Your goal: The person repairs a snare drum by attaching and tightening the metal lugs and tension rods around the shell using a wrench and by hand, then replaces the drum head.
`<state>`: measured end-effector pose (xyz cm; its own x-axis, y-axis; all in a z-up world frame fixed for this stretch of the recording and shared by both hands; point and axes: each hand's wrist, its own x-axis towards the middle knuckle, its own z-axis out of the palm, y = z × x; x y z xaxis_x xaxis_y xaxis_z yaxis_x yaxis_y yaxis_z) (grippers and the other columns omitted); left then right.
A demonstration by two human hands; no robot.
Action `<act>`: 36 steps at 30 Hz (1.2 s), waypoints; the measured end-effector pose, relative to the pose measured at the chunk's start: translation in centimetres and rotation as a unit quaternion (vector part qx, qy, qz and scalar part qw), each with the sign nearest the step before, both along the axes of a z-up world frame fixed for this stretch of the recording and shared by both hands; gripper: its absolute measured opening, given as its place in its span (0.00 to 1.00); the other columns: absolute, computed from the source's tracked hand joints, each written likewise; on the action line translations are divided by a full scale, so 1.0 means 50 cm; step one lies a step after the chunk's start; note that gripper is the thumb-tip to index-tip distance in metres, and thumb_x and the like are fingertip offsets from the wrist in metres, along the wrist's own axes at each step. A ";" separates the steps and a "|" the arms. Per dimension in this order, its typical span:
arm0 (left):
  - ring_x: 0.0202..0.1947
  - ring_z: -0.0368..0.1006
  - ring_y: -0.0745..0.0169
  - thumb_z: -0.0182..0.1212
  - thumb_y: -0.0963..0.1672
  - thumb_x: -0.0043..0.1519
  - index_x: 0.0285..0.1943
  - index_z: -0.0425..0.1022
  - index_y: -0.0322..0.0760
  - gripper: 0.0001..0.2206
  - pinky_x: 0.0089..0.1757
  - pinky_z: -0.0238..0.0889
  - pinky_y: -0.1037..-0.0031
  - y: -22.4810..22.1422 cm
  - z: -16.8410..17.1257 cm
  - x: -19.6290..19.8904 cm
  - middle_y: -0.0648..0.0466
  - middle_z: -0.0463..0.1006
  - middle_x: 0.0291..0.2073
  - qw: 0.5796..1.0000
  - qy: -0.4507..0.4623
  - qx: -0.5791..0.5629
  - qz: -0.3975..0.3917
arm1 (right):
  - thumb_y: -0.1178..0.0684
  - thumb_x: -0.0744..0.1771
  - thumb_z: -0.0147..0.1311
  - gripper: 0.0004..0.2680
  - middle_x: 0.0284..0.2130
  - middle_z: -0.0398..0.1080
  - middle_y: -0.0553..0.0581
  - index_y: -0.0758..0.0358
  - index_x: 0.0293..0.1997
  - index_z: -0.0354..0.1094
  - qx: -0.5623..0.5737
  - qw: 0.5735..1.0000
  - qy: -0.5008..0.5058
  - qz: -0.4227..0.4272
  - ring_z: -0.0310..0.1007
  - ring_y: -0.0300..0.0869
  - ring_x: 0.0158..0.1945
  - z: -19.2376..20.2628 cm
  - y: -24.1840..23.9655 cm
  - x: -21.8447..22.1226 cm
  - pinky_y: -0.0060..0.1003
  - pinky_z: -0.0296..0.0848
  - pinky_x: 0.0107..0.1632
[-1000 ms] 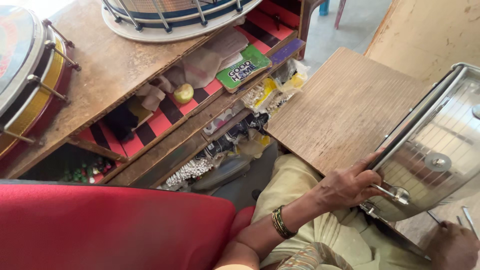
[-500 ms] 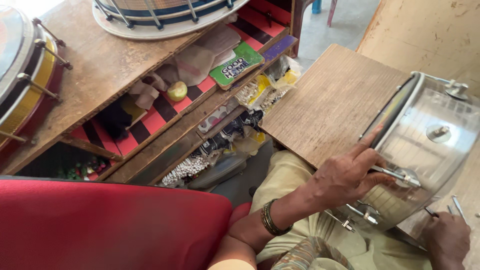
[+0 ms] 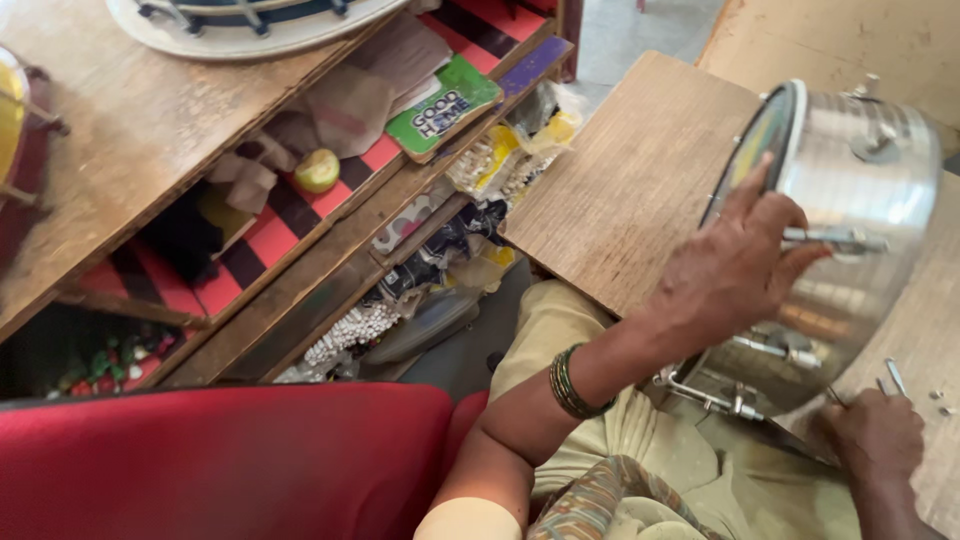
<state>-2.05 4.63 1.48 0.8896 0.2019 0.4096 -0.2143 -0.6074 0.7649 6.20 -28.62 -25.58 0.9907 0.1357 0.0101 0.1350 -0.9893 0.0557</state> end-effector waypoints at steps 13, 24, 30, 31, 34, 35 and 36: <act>0.46 0.79 0.34 0.61 0.47 0.65 0.52 0.68 0.37 0.13 0.40 0.74 0.54 0.005 0.030 0.047 0.32 0.65 0.68 0.999 -0.027 -0.018 0.017 | 0.49 0.71 0.58 0.08 0.34 0.73 0.64 0.63 0.45 0.77 0.278 0.956 -0.085 -0.023 0.74 0.56 0.41 0.053 -0.007 -0.042 0.51 0.74 0.46; 0.44 0.80 0.40 0.63 0.46 0.64 0.49 0.70 0.36 0.11 0.40 0.75 0.58 0.005 0.026 0.057 0.35 0.68 0.65 0.999 -0.025 -0.020 0.030 | 0.60 0.78 0.50 0.05 0.41 0.74 0.63 0.66 0.50 0.57 0.734 0.658 -0.151 0.074 0.74 0.39 0.34 0.363 0.024 -0.067 0.31 0.76 0.37; 0.46 0.80 0.44 0.63 0.44 0.66 0.49 0.69 0.33 0.11 0.41 0.77 0.63 0.021 0.020 0.063 0.38 0.69 0.61 1.000 -0.018 -0.022 0.004 | 0.59 0.78 0.49 0.03 0.37 0.73 0.67 0.68 0.54 0.61 0.823 0.548 -0.123 0.083 0.73 0.39 0.28 0.522 0.098 -0.063 0.33 0.75 0.31; 0.50 0.78 0.42 0.63 0.44 0.66 0.49 0.69 0.32 0.10 0.43 0.76 0.61 0.022 0.020 0.060 0.37 0.69 0.61 0.999 -0.050 -0.008 -0.002 | 0.59 0.78 0.49 0.04 0.38 0.75 0.69 0.69 0.56 0.62 0.833 0.534 -0.106 0.101 0.72 0.38 0.26 0.538 0.110 -0.067 0.33 0.75 0.30; 0.58 0.73 0.37 0.63 0.43 0.67 0.49 0.69 0.31 0.09 0.46 0.72 0.59 0.023 0.019 0.053 0.36 0.69 0.61 0.995 -0.104 0.011 -0.007 | 0.58 0.77 0.49 0.06 0.36 0.75 0.67 0.70 0.58 0.62 0.857 0.501 -0.058 0.102 0.72 0.36 0.26 0.563 0.150 -0.079 0.32 0.76 0.30; 0.57 0.73 0.38 0.63 0.43 0.67 0.49 0.69 0.31 0.09 0.46 0.71 0.59 0.023 0.019 0.052 0.36 0.69 0.61 0.996 -0.093 0.001 -0.010 | 0.58 0.77 0.48 0.06 0.36 0.75 0.67 0.71 0.59 0.61 0.857 0.502 -0.051 0.105 0.72 0.36 0.26 0.570 0.160 -0.082 0.32 0.76 0.30; 0.57 0.73 0.39 0.62 0.43 0.67 0.49 0.69 0.31 0.10 0.46 0.71 0.59 0.024 0.018 0.050 0.36 0.70 0.61 0.997 -0.081 -0.010 -0.011 | 0.57 0.77 0.48 0.07 0.36 0.75 0.67 0.71 0.59 0.61 0.856 0.503 -0.042 0.108 0.72 0.36 0.26 0.575 0.168 -0.086 0.32 0.76 0.31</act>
